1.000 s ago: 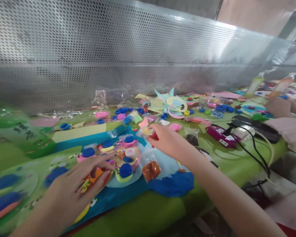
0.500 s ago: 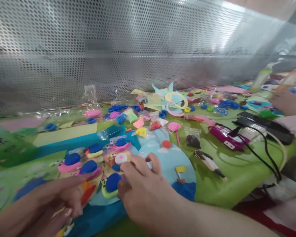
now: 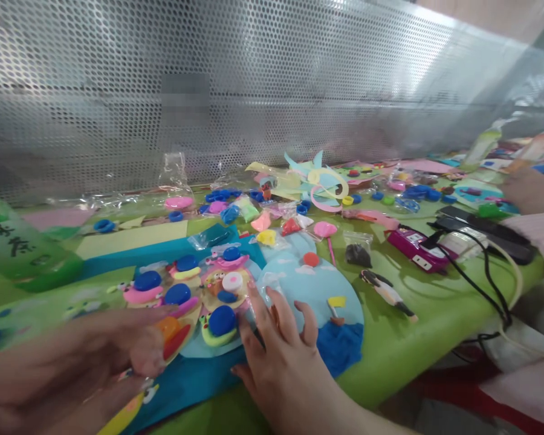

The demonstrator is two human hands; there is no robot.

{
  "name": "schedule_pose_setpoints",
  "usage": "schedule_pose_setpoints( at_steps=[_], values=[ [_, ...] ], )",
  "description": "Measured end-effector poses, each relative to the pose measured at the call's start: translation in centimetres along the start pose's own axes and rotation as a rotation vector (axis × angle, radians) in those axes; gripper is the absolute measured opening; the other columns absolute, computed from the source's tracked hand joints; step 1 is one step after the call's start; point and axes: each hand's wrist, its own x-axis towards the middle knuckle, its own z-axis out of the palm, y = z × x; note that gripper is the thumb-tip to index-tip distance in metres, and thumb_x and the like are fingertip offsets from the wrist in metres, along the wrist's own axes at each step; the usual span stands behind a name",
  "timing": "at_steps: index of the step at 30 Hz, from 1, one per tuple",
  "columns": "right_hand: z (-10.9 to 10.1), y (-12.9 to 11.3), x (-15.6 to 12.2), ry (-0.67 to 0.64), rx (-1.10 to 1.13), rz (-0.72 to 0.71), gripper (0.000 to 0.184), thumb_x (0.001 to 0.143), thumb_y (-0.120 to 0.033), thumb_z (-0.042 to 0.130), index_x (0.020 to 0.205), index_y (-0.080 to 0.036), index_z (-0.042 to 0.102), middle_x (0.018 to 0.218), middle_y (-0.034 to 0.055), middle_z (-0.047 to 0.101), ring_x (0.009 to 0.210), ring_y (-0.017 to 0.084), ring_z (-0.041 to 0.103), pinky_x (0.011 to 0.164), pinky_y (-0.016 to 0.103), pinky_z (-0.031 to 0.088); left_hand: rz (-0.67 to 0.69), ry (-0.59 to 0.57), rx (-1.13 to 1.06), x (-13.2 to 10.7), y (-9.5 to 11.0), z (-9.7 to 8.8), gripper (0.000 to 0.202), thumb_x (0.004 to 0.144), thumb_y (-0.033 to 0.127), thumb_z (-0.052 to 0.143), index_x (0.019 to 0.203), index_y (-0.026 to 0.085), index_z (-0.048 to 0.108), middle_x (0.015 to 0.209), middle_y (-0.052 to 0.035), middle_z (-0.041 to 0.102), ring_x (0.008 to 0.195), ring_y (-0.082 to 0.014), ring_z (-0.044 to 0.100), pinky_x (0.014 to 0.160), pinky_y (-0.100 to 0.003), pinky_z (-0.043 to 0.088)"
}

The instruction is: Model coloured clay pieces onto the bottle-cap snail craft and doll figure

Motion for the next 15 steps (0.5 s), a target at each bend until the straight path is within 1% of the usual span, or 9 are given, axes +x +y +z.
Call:
schedule_pose_setpoints(
  at_steps=[4,7,9,11,13,15],
  values=[
    [-0.2,0.0,-0.2,-0.021,-0.018,0.017,0.036,0.082,-0.049,0.051,0.111,-0.028,0.059,0.130,0.0095,0.049,0.117,0.031,0.040,0.087,0.046,0.028,-0.008,-0.030,-0.079,0.1,0.4,-0.2,0.045,0.069,0.051,0.055,0.106,0.027,0.061,0.058,-0.0027,0.056,0.073,-0.0225,0.058,0.056,-0.027,0.050],
    [-0.5,-0.1,-0.3,-0.003,-0.021,0.040,0.030,0.083,-0.045,0.052,0.107,-0.030,0.061,0.131,0.0082,0.048,0.116,0.031,0.041,0.088,0.046,0.027,-0.021,-0.051,-0.135,-0.3,0.4,-0.5,0.043,0.069,0.048,0.059,0.106,0.026,0.061,0.061,-0.0031,0.058,0.073,-0.0223,0.059,0.055,-0.027,0.051],
    [-0.8,-0.3,-0.5,0.023,-0.025,0.047,0.024,0.085,-0.041,0.050,0.103,-0.031,0.062,0.129,0.0071,0.051,0.114,0.029,0.044,0.088,0.045,0.026,-0.022,-0.074,-0.172,-0.7,0.3,-0.7,0.039,0.069,0.044,0.062,0.104,0.026,0.062,0.063,-0.0034,0.060,0.070,-0.0212,0.059,0.054,-0.026,0.051],
    [-1.1,-0.4,-0.9,0.062,-0.015,0.036,0.023,0.087,-0.041,0.046,0.097,-0.031,0.064,0.124,0.0056,0.056,0.111,0.027,0.048,0.086,0.043,0.026,-0.008,-0.116,-0.220,-0.8,0.5,-0.8,0.031,0.070,0.038,0.065,0.099,0.028,0.064,0.067,-0.0025,0.062,0.066,-0.0178,0.060,0.052,-0.022,0.051],
    [-1.2,-0.5,-1.5,0.091,0.012,0.018,0.025,0.090,-0.041,0.043,0.095,-0.031,0.065,0.120,0.0042,0.059,0.110,0.026,0.050,0.085,0.041,0.026,0.017,-0.159,-0.270,-0.7,0.9,-0.7,0.023,0.070,0.031,0.067,0.093,0.031,0.065,0.068,0.0001,0.063,0.060,-0.0126,0.060,0.050,-0.016,0.050],
    [-1.2,-0.6,-2.1,0.125,0.053,0.004,0.025,0.091,-0.039,0.043,0.095,-0.031,0.066,0.117,0.0024,0.061,0.107,0.024,0.053,0.085,0.038,0.027,0.039,-0.181,-0.298,-0.6,1.4,-0.7,0.020,0.068,0.024,0.068,0.087,0.031,0.066,0.066,0.0020,0.063,0.055,-0.0098,0.060,0.049,-0.013,0.049]
  ],
)
